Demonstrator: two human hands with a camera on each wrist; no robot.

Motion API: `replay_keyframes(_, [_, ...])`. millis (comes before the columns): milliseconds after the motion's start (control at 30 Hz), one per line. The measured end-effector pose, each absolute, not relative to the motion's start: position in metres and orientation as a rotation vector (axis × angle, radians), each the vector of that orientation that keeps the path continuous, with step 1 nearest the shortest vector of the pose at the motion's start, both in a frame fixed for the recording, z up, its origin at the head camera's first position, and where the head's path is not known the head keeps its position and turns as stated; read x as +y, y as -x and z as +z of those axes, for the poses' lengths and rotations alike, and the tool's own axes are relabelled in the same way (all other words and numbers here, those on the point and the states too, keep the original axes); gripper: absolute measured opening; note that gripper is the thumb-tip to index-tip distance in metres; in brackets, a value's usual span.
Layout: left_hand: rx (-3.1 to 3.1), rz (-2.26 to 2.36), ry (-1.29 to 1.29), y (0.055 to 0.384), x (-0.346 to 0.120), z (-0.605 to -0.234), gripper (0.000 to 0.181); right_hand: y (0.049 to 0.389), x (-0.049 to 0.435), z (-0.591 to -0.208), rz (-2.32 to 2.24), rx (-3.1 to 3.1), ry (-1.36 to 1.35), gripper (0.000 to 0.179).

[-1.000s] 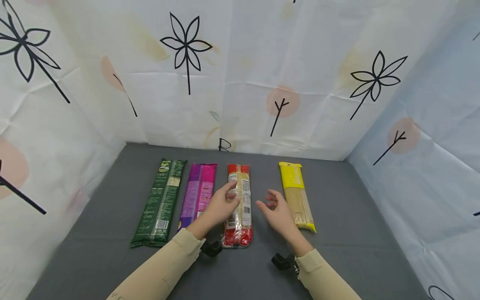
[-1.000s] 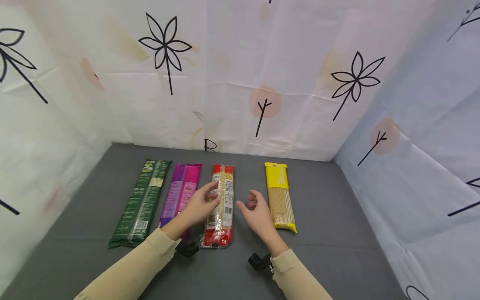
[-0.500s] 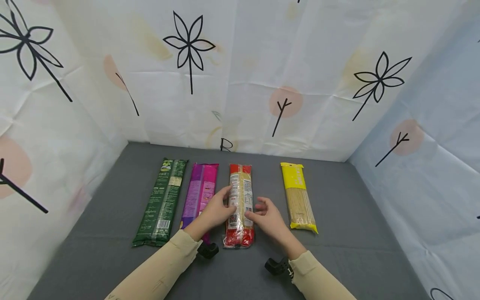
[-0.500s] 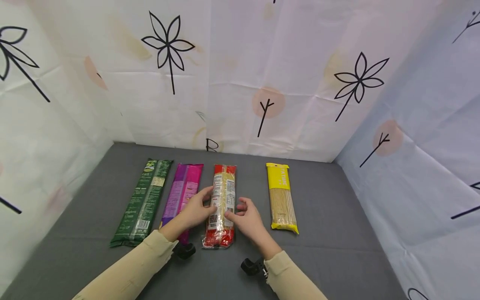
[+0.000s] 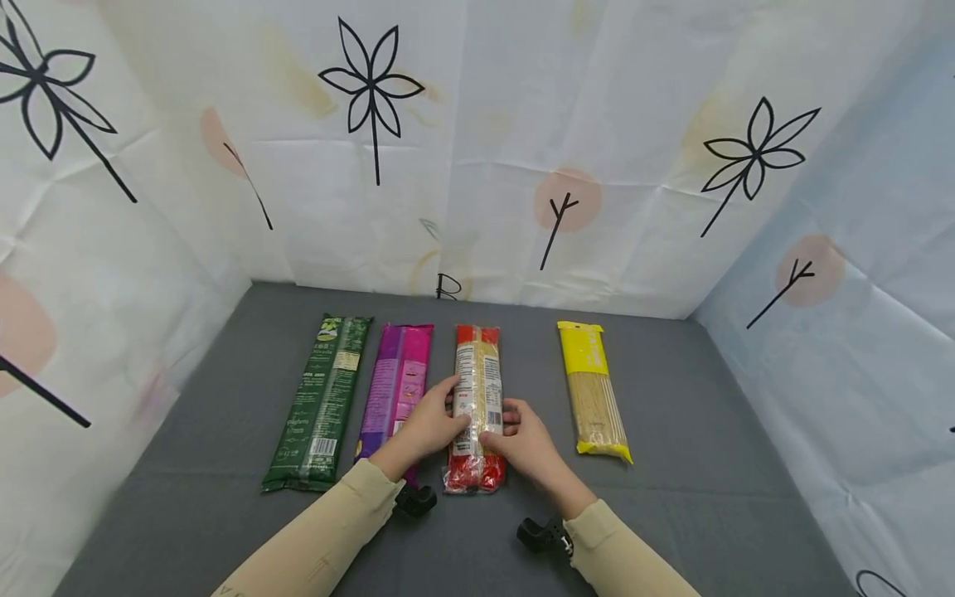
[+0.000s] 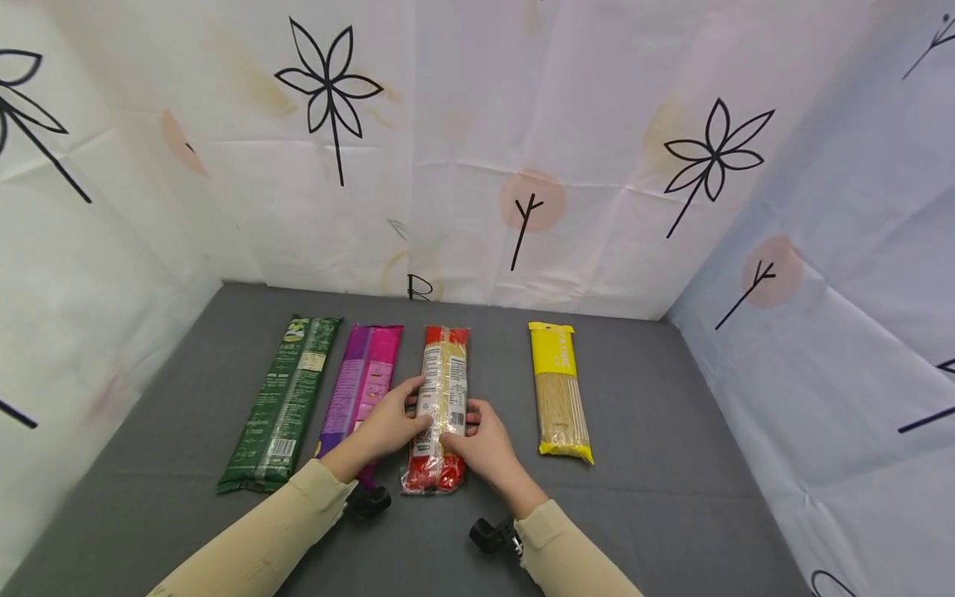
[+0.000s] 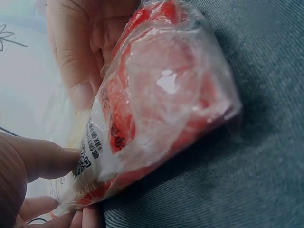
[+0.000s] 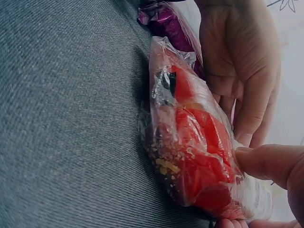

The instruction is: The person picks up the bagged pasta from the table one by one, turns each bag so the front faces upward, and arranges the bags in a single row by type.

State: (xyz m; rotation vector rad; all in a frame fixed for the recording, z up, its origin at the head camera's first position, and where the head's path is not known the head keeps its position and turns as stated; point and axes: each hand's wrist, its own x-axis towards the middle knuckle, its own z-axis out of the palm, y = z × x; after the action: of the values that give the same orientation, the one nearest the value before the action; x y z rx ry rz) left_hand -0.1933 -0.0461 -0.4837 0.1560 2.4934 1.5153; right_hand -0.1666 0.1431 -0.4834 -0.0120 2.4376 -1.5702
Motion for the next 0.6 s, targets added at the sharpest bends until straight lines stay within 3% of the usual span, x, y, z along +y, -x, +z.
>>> replay_keyframes(267, [2.468,1.493,-0.144,0.1925,-0.0455,-0.4807,0.073,0.1706,0.1452,-0.4815,-1.576,2.401,0.003,0.071])
replay_keyframes(600, [2.301,1.729,-0.067,0.1909,-0.0379,-0.4867,0.070,0.1696,0.1511,-0.4791,-1.657,2.247,0.006,0.046])
